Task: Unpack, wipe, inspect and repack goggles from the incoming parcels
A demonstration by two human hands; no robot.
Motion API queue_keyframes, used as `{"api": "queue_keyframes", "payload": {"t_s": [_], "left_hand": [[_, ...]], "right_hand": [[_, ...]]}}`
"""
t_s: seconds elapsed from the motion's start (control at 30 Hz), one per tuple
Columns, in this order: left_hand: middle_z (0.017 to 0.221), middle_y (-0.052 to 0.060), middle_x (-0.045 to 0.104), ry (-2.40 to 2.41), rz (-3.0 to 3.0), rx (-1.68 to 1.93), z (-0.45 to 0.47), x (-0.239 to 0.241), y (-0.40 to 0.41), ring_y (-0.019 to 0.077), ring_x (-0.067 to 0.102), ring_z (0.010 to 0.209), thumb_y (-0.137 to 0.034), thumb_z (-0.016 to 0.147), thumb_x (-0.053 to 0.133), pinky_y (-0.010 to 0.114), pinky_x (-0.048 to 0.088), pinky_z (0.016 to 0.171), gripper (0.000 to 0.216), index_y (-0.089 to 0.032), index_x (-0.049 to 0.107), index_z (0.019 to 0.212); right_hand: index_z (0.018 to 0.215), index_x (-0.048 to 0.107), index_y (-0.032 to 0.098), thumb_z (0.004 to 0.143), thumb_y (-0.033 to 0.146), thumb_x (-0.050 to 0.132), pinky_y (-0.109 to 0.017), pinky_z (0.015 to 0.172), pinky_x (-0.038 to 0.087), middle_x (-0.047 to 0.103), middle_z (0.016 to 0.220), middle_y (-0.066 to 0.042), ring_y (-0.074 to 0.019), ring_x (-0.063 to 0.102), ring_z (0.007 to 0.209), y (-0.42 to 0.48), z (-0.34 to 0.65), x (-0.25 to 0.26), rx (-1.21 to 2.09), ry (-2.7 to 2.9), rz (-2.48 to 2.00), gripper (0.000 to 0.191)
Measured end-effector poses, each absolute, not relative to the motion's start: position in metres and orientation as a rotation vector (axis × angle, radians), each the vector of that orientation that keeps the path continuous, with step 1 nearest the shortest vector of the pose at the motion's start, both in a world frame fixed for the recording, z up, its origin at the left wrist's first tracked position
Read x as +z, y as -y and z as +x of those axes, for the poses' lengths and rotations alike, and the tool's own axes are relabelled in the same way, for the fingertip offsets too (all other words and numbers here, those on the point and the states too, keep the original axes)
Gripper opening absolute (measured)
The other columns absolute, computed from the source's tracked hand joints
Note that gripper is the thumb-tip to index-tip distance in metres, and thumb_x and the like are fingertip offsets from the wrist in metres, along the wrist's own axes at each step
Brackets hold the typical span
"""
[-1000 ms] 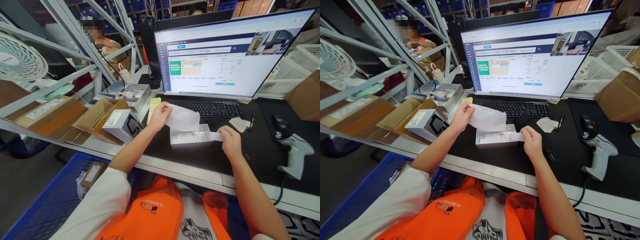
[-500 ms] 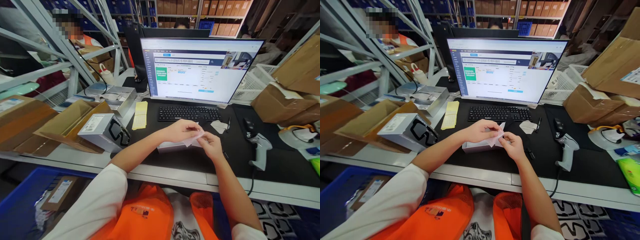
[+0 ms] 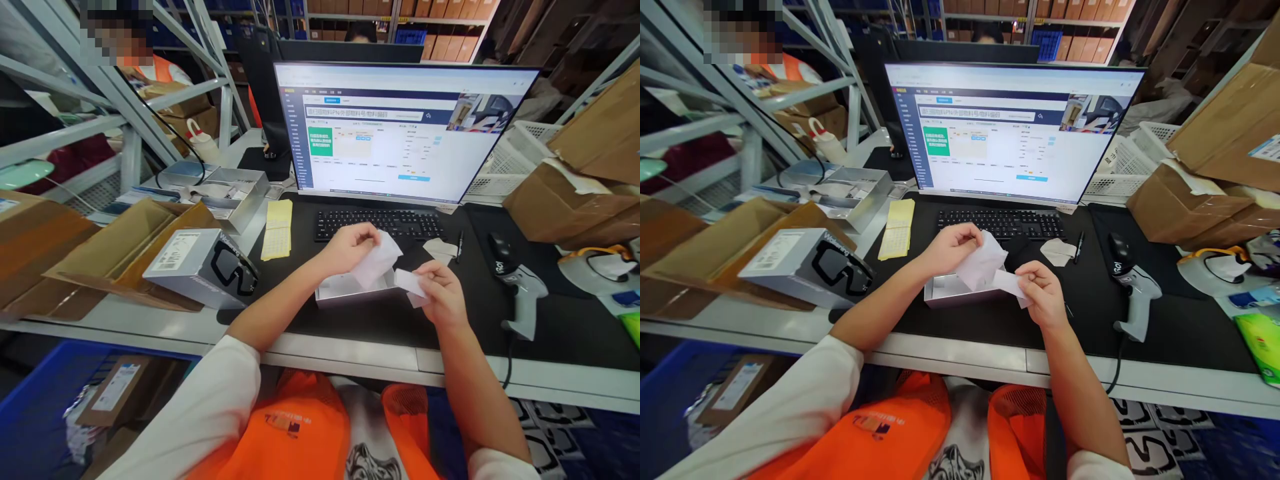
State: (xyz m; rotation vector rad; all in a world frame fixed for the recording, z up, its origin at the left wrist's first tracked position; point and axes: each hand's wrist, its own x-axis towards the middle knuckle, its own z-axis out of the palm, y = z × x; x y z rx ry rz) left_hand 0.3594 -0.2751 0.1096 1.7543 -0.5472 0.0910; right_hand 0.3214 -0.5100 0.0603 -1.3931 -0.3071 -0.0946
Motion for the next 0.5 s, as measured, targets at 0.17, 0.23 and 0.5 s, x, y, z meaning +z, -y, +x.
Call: {"api": "queue_keyframes", "payload": {"t_s": [0.17, 0.23, 0.5], "left_hand": [[0.096, 0.006, 0.073, 0.759, 1.810, -0.058, 0.352, 0.111, 0.277, 0.0162, 0.067, 0.089, -0.023, 0.090, 0.056, 0.030, 0.051, 0.083, 0.022, -0.017, 0.077, 0.089], [0.099, 0.007, 0.073, 0.771, 1.825, -0.115, 0.345, 0.112, 0.281, 0.0177, 0.067, 0.089, -0.037, 0.087, 0.069, 0.030, 0.052, 0.080, 0.024, -0.017, 0.078, 0.096], [0.099, 0.008, 0.073, 0.965, 1.941, 0.164, 0.330, 0.112, 0.283, 0.0166, 0.069, 0.091, -0.023, 0.096, 0.060, 0.028, 0.055, 0.083, 0.020, -0.018, 0.078, 0.100]], "right_hand": [[0.086, 0.071, 0.023, 0.081, 0.043, 0.077, -0.028, 0.048, 0.049, 0.069, 0.067, -0.002, -0.0172, 0.063, 0.054, 0.505, 0.315, 0.059, -0.185, 0.421, -1.612, 0.022], [0.085, 0.073, 0.023, 0.085, 0.037, 0.074, -0.029, 0.055, 0.053, 0.072, 0.073, -0.003, -0.0176, 0.066, 0.060, 0.500, 0.313, 0.059, -0.309, 0.505, -1.775, 0.014], [0.116, 0.066, 0.023, 0.082, 0.038, 0.077, -0.038, 0.077, 0.057, 0.070, 0.108, -0.010, -0.0243, 0.068, 0.095, 0.493, 0.316, 0.051, -0.799, 0.520, -1.941, 0.039]]}}
